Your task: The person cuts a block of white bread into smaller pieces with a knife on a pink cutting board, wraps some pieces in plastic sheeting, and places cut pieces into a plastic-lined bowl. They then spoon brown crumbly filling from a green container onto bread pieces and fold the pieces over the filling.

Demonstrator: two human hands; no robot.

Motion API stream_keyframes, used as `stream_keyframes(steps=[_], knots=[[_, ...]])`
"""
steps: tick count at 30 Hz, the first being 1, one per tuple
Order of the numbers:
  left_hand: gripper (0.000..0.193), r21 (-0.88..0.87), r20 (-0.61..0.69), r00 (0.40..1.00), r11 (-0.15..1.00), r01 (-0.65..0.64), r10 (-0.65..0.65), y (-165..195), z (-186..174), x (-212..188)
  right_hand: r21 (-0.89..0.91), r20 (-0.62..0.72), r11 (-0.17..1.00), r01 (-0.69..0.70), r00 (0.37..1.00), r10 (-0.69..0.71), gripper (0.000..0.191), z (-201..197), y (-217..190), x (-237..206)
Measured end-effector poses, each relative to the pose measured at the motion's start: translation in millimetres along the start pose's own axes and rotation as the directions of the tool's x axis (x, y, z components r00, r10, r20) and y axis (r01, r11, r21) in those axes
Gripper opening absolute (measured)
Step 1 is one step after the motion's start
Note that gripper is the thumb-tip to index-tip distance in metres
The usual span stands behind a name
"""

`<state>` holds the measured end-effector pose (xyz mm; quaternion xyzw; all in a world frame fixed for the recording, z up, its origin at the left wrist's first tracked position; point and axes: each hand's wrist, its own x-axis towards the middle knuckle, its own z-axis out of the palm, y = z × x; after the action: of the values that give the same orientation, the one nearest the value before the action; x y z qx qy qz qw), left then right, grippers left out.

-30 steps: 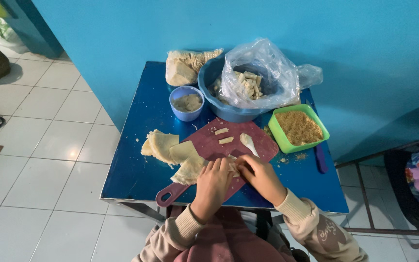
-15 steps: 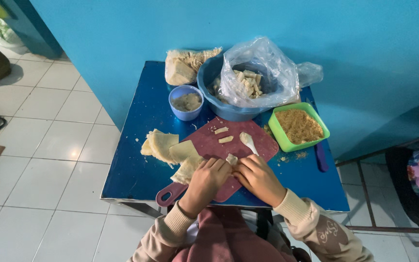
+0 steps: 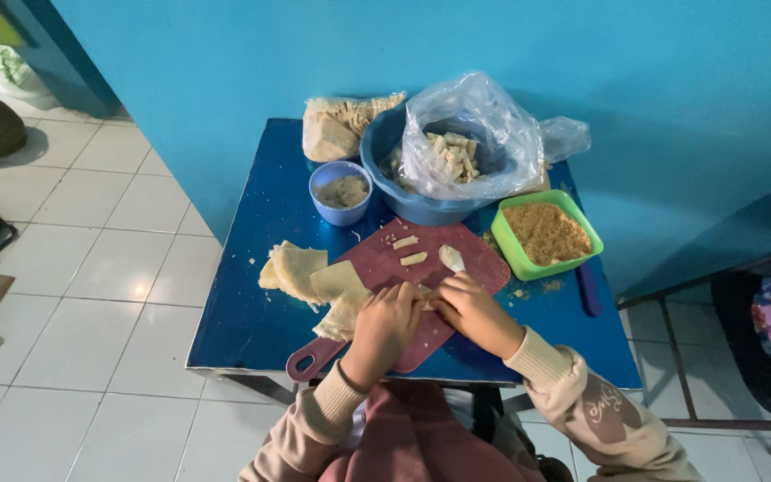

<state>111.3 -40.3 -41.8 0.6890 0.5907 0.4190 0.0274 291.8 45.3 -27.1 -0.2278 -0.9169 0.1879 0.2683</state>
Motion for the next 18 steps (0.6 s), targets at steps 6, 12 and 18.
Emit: stream_keyframes(steps=[6, 12, 18], knots=[[0.008, 0.042, 0.005, 1.000, 0.999, 0.011, -0.011, 0.8, 5.4, 7.3, -0.027, -0.061, 0.993, -0.111, 0.992, 0.109, 0.010, 8.3, -1.4, 2.7], [0.010, 0.012, -0.041, 0.999, 0.999, 0.030, -0.030, 6.7, 0.6, 5.9, -0.108, -0.093, 0.993, -0.044, 0.995, 0.034, 0.015, 8.4, -5.0, -3.5], [0.015, -0.078, 0.004, 0.999, 0.996, -0.048, 0.049, 5.3, -11.8, 3.4, -0.303, -0.047, 0.943, 0.139, 0.986, -0.161, 0.025, 3.0, -11.9, -8.4]])
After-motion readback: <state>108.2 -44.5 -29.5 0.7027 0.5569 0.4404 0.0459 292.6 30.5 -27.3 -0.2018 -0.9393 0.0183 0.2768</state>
